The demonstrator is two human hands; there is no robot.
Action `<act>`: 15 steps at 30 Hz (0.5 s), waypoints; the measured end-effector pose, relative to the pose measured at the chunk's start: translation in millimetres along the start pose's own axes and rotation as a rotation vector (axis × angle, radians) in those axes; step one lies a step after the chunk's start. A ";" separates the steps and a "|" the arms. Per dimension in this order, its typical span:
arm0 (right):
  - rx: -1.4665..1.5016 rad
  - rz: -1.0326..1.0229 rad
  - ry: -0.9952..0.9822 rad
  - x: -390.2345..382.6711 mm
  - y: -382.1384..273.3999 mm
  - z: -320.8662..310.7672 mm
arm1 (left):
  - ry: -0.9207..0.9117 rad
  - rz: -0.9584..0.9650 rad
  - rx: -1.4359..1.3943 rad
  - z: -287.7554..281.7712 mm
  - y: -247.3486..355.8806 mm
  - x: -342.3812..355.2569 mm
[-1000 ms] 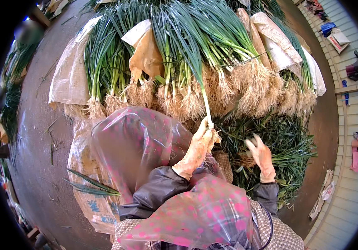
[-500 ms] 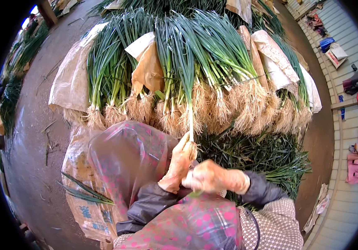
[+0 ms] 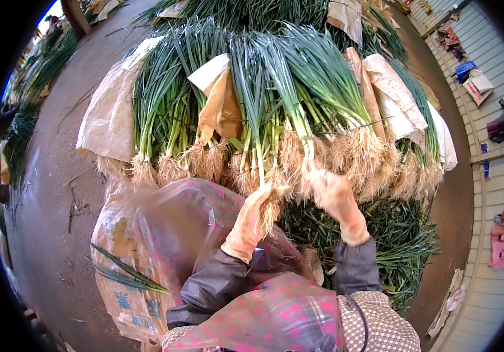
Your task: The person is cleaning and trimming bundles of green onions by hand and with a small knife, peeling away outer layers and removing soil.
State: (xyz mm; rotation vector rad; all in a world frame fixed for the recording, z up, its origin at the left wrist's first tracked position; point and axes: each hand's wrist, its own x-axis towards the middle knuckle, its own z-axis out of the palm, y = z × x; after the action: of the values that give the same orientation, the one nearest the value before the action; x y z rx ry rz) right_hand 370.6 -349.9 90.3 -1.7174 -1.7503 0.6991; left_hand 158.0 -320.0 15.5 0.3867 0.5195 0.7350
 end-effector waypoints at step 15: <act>-0.507 -0.188 0.252 9.2 23.7 62.1 | 0.042 -0.191 -0.094 17.7 -40.9 -37.8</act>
State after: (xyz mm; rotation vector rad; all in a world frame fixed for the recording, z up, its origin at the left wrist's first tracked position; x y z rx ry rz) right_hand 342.3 -337.9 30.7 -1.8227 -1.9778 -0.0565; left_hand 166.2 -377.6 20.9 0.2304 0.5513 0.5815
